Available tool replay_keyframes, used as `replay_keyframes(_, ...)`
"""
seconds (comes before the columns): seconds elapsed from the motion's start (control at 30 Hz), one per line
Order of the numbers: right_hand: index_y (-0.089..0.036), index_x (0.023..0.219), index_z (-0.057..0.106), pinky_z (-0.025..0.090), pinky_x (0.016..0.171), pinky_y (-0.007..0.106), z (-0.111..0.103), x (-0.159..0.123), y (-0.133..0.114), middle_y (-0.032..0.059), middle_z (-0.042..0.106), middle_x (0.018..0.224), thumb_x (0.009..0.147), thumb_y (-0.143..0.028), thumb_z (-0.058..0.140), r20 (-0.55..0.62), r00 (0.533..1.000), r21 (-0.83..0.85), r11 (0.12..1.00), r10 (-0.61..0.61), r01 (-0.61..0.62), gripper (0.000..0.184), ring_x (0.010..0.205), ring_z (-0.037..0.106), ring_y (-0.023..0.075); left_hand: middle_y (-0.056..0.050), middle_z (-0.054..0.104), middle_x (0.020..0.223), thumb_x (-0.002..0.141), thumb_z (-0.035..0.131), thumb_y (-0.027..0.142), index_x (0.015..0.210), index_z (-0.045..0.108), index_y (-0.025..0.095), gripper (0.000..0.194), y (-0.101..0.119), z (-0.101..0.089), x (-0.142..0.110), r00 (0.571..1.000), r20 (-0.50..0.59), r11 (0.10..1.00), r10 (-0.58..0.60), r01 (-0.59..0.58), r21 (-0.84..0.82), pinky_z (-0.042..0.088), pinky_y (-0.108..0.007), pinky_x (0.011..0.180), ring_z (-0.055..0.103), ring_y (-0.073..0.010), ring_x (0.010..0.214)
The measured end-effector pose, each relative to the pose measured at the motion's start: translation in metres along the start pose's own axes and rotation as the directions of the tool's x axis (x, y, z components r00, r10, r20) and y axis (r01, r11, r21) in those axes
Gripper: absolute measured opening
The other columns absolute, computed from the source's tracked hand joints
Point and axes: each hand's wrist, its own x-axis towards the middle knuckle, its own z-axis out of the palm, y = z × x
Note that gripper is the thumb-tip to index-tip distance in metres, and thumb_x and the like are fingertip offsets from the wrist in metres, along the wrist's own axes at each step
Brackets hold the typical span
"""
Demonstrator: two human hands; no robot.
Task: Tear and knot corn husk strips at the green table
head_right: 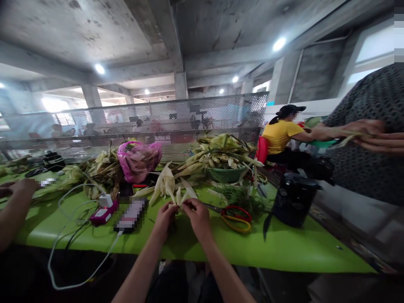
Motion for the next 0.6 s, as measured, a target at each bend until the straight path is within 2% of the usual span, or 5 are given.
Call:
replay_keyframes(0.13,-0.024,0.076,0.073,0.041,0.087,0.036,0.0,-0.003,-0.007,0.0037,0.068,0.083,0.072,-0.028,0.07,0.023,0.997,-0.076,0.994,-0.079,0.08,0.007,0.088,0.059,0.0234,0.002,0.055,0.061,0.062,0.071,0.026,0.07,0.063,0.015,0.016,0.002,0.003,-0.004,0.997,0.055,0.997,0.059,-0.062,0.049,0.034,-0.02,0.056,0.046,-0.01,0.058)
replay_keyframes(0.27,-0.022,0.071,0.07,0.044,0.079,0.034,-0.002,0.001,-0.003,0.0033,0.065,0.079,0.069,-0.026,0.069,0.012,0.997,-0.099,0.992,-0.071,0.072,0.004,0.079,0.059,0.022,0.003,0.055,0.062,0.061,0.07,0.023,0.07,0.065,0.015,0.012,0.004,0.005,-0.008,0.989,0.118,0.991,0.084,-0.096,0.097,0.035,-0.021,0.06,0.046,-0.0112,0.061)
replay_keyframes(0.37,-0.021,0.069,0.068,0.044,0.069,0.031,-0.003,0.003,0.002,0.0014,0.063,0.075,0.066,-0.025,0.07,0.017,0.999,-0.085,0.996,-0.036,0.037,0.006,0.072,0.058,0.02,0.001,0.059,0.066,0.066,0.071,0.03,0.074,0.067,0.016,0.016,0.006,0.005,-0.009,0.983,0.157,0.987,0.092,-0.111,0.114,0.038,-0.022,0.065,0.05,-0.0139,0.067)
replay_keyframes(0.47,-0.02,0.068,0.066,0.043,0.065,0.029,-0.003,0.003,0.004,0.0,0.061,0.07,0.063,-0.024,0.069,0.014,1.0,-0.049,0.999,0.014,-0.014,0.007,0.068,0.056,0.0185,-0.002,0.064,0.074,0.07,0.07,0.042,0.082,0.07,0.016,0.029,0.009,0.006,-0.01,0.977,0.188,0.985,0.099,-0.123,0.122,0.04,-0.024,0.07,0.054,-0.0168,0.075)
replay_keyframes(0.6,-0.018,0.082,0.07,0.043,0.058,0.028,-0.003,0.001,0.0,-0.0015,0.061,0.063,0.065,-0.029,0.069,0.04,0.994,0.049,0.993,0.104,-0.106,0.021,0.06,0.054,0.0164,-0.004,0.067,0.082,0.073,0.067,0.052,0.092,0.071,0.016,0.041,0.011,0.007,-0.011,0.968,0.233,0.985,0.089,-0.12,0.123,0.042,-0.026,0.075,0.057,-0.0178,0.077)
